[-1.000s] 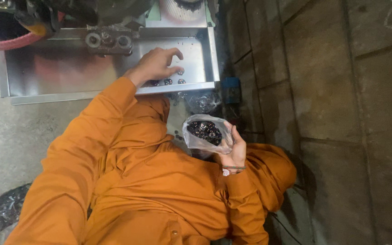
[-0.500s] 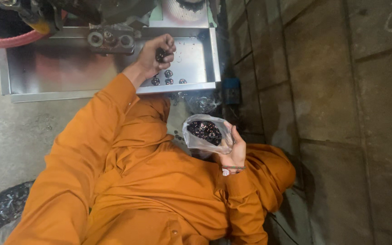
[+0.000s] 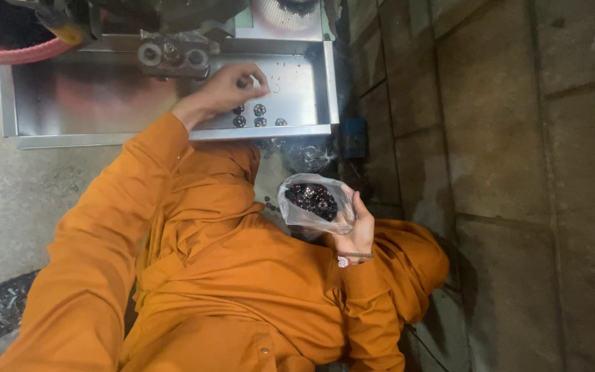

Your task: The person sits on the floor and scoops small black round beads by hand from a metal tray into a clear plastic bag held on their lap. They then gather and tie the bag closed, and later handle a red colander filled with black plastic parts beside a machine.

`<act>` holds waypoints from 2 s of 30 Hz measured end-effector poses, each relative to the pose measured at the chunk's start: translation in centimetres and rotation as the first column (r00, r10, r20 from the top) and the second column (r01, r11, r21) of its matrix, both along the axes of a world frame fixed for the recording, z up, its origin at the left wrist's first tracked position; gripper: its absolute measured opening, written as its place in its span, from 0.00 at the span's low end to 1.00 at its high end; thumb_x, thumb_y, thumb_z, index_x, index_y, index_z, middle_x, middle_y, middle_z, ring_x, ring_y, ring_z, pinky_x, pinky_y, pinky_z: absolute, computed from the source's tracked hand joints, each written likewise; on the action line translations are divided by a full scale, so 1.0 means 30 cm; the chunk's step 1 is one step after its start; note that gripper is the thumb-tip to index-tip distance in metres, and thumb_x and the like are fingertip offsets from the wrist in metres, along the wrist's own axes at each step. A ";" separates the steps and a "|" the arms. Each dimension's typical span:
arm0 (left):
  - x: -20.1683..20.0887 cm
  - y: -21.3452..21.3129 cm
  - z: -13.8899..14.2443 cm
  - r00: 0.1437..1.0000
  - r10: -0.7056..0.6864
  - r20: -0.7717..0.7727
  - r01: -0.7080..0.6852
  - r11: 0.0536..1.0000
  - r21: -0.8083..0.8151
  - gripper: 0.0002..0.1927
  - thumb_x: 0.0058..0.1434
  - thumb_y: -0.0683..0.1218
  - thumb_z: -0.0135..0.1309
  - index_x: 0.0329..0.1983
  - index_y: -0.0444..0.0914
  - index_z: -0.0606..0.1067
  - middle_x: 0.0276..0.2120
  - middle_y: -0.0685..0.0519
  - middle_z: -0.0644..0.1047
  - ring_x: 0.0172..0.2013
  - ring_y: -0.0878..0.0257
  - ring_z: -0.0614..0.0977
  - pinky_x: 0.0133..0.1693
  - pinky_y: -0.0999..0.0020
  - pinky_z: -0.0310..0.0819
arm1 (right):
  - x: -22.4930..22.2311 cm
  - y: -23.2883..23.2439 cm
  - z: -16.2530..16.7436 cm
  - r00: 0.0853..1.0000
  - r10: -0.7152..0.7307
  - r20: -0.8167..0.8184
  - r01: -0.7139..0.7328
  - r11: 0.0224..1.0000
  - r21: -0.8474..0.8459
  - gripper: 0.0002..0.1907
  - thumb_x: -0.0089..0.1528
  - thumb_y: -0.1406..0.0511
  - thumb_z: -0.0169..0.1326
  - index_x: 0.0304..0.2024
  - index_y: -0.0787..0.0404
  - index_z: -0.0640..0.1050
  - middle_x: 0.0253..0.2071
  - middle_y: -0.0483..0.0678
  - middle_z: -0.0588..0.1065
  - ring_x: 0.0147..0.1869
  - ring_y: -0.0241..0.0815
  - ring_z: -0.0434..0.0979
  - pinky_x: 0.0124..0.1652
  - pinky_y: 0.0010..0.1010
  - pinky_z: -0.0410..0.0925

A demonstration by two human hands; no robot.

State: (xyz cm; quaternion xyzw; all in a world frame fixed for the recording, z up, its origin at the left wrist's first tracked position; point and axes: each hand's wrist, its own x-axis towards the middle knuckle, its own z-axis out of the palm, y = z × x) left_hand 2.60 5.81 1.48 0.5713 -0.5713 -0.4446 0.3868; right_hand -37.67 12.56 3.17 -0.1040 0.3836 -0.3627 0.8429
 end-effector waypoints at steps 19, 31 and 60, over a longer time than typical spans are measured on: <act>-0.008 0.005 -0.021 0.473 0.109 -0.874 0.130 0.973 0.191 0.10 0.62 0.53 0.54 0.38 0.45 0.70 0.28 0.58 0.72 0.24 0.72 0.69 0.17 0.80 0.56 | 0.010 0.001 0.006 0.999 -0.024 -0.040 0.024 1.000 0.007 0.24 0.72 0.54 0.42 0.61 0.64 0.71 0.62 0.54 0.73 0.67 0.52 0.70 0.66 0.49 0.64; -0.031 0.002 -0.012 0.757 -0.292 0.585 0.163 0.951 0.263 0.22 0.55 0.59 0.63 0.52 0.50 0.77 0.29 0.48 0.82 0.35 0.52 0.83 0.38 0.51 0.73 | 0.004 0.004 0.005 1.000 -0.007 -0.030 0.007 1.000 -0.001 0.25 0.71 0.54 0.43 0.62 0.63 0.71 0.62 0.53 0.73 0.67 0.52 0.70 0.65 0.49 0.64; -0.357 0.267 0.042 0.890 0.004 0.457 0.183 0.913 -0.366 0.17 0.58 0.41 0.54 0.51 0.41 0.76 0.41 0.47 0.77 0.46 0.46 0.79 0.45 0.52 0.75 | 0.002 0.003 -0.014 0.993 -0.064 -0.100 0.067 0.997 0.034 0.22 0.72 0.55 0.42 0.58 0.63 0.74 0.59 0.52 0.75 0.65 0.50 0.72 0.64 0.44 0.65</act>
